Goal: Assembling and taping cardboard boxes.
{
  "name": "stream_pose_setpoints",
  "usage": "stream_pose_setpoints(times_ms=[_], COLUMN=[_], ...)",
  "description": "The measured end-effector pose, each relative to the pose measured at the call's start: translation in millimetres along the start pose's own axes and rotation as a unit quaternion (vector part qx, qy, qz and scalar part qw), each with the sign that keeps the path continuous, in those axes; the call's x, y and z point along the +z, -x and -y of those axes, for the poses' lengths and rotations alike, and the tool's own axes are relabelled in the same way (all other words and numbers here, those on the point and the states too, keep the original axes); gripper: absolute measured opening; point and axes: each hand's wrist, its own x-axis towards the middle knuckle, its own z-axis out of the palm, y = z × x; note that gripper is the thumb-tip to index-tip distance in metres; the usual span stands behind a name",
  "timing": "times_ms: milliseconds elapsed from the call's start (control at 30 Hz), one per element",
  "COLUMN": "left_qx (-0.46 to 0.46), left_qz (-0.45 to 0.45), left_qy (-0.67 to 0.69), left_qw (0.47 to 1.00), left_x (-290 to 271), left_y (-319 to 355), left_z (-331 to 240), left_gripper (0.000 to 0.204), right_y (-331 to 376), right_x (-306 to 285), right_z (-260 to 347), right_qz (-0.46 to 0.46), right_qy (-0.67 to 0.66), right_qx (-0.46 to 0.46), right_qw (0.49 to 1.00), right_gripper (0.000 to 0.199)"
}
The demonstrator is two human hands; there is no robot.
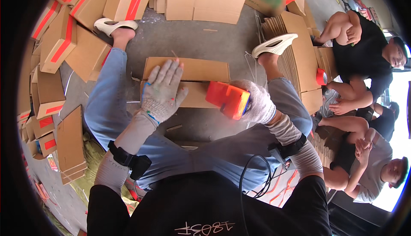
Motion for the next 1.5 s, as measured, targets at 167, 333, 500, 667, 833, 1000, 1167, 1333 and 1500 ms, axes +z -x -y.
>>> stream_pose_setpoints(times_ms=[167,333,500,667,833,1000,1167,1333,1500], left_qx=[-0.053,-0.032,-0.114,-0.177,-0.178,-0.139,-0.091,-0.06,-0.268], left_qz=[-0.013,-0.016,-0.019,-0.164,-0.184,-0.187,-0.195,-0.184,-0.19], left_qy=[0.007,0.025,0.287,0.754,0.559,0.459,0.367,0.306,0.894], left_qw=[0.999,0.999,0.951,0.611,0.788,0.857,0.905,0.932,0.305], left_x=[26.4,13.5,12.3,-4.9,-4.2,1.0,-0.7,3.2,13.5], left_y=[28.7,22.9,23.3,13.2,6.0,8.5,4.7,-3.9,-9.3], left_z=[-3.4,-6.3,-3.5,-58.0,-62.8,-36.0,-26.9,-18.8,-58.5], left_gripper=[0.078,0.082,0.078,0.082,0.084,0.082,0.085,0.085,0.045], right_y=[-10.9,-59.7,-85.2,-90.6,-92.4,-103.6,-108.9,-106.9,-98.5], right_x=[-4.2,-28.5,5.3,2.8,7.2,8.6,6.3,8.6,13.3], right_z=[4.2,30.9,29.8,36.7,37.8,55.1,52.2,47.1,51.6], right_qz=[0.007,0.078,0.084,0.102,0.109,0.122,0.143,0.101,0.085], right_qy=[-0.07,-0.043,0.042,0.034,0.058,0.086,0.125,0.112,0.138], right_qx=[0.009,0.036,-0.035,-0.006,-0.024,0.009,0.03,0.028,0.018], right_qw=[0.997,0.995,0.995,0.994,0.992,0.989,0.981,0.988,0.987], right_gripper=[0.084,0.082,0.07,0.07,0.067,0.066,0.072,0.07,0.071])
